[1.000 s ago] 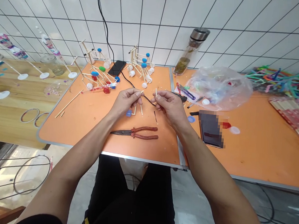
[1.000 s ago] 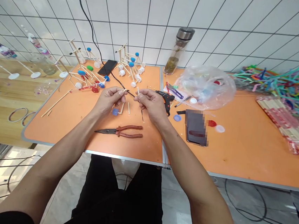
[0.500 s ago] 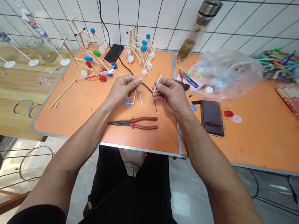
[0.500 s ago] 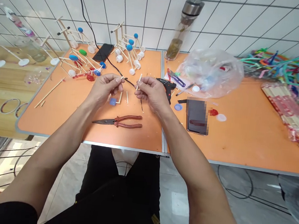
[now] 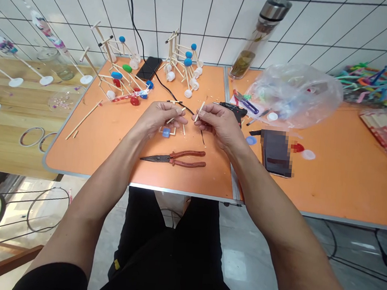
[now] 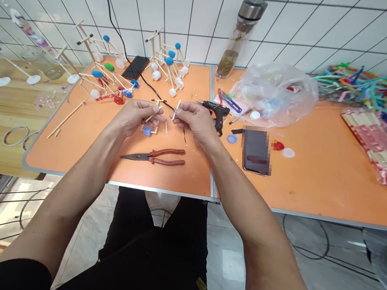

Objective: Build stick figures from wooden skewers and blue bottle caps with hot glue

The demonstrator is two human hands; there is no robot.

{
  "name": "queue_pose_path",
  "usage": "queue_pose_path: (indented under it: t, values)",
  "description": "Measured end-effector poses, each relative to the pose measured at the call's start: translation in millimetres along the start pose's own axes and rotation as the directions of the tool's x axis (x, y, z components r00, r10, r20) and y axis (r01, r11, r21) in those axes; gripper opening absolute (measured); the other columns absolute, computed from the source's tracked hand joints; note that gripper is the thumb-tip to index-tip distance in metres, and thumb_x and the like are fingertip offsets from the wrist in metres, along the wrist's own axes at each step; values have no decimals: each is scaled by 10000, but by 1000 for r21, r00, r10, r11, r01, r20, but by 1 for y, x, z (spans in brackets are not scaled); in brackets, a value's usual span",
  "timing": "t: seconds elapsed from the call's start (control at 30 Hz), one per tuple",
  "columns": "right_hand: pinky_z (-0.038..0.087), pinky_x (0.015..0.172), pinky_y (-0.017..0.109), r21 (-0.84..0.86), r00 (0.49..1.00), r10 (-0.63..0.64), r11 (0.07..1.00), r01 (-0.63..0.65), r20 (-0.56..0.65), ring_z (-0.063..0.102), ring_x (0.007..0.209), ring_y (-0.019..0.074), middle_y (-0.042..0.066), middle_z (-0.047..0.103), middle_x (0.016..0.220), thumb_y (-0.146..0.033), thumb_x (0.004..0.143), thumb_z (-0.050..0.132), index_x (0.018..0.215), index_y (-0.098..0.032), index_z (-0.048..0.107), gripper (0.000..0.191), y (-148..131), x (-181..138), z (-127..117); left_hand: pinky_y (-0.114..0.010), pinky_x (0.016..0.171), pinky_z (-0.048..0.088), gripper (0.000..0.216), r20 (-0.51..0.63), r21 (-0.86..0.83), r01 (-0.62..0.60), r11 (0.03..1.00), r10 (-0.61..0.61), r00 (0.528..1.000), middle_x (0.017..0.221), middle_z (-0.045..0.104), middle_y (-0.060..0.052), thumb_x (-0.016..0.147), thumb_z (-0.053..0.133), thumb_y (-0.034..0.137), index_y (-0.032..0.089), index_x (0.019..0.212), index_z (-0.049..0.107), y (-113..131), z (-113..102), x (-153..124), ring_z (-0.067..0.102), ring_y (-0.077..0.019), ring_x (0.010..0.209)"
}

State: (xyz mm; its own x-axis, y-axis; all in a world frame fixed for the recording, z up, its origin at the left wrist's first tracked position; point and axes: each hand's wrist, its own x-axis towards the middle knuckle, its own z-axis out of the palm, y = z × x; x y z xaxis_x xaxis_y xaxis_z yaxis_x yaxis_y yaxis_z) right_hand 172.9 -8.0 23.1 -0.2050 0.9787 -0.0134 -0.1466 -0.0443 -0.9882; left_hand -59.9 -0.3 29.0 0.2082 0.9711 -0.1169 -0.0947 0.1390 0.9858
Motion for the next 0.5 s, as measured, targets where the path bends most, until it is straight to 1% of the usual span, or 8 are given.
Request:
queue_pose_path:
  t: [0.1, 0.2, 0.3, 0.4, 0.5]
  values:
    - [592, 671, 221, 7, 1000, 5, 1000, -5, 4, 729, 787, 136, 37, 841, 921, -518, 697, 1052, 855, -238, 769, 428, 0, -1, 1, -173, 568, 575, 215, 6, -14, 32, 999, -32, 999, 867, 882, -157, 883, 952, 303, 112, 859, 855, 1, 1, -1, 750, -119, 595]
    - [592, 673, 229, -3, 1000, 12, 1000, -12, -4, 731, 792, 144, 41, 851, 928, -505, 698, 1048, 845, -242, 763, 415, 0, -1, 4, -184, 574, 594, 189, 21, -18, 68, 998, -67, 998, 872, 882, -157, 886, 943, 270, 112, 847, 845, 2, 1, -1, 785, -143, 623]
    - [586, 676, 241, -28, 1000, 5, 1000, -5, 2, 720, 768, 142, 45, 833, 897, -509, 722, 1038, 848, -231, 752, 418, 2, -1, 6, -199, 563, 599, 190, 21, -8, 89, 996, -89, 996, 891, 883, -164, 893, 947, 265, 112, 854, 840, 3, 1, -1, 805, -164, 634]
    - [578, 672, 258, -58, 1000, -21, 998, 21, 11, 689, 729, 139, 27, 792, 840, -541, 752, 1029, 856, -231, 745, 433, 5, -1, 7, -204, 544, 587, 191, 17, 6, 93, 996, -93, 995, 899, 884, -166, 913, 939, 276, 114, 867, 848, 3, 2, -1, 783, -154, 599]
    - [586, 679, 272, -67, 1000, -20, 998, 21, 21, 670, 715, 140, 18, 785, 834, -571, 735, 1042, 870, -238, 757, 459, 7, -1, 9, -205, 532, 576, 197, 29, 16, 94, 995, -94, 995, 892, 883, -165, 914, 942, 285, 113, 865, 857, 4, 2, -1, 753, -139, 564]
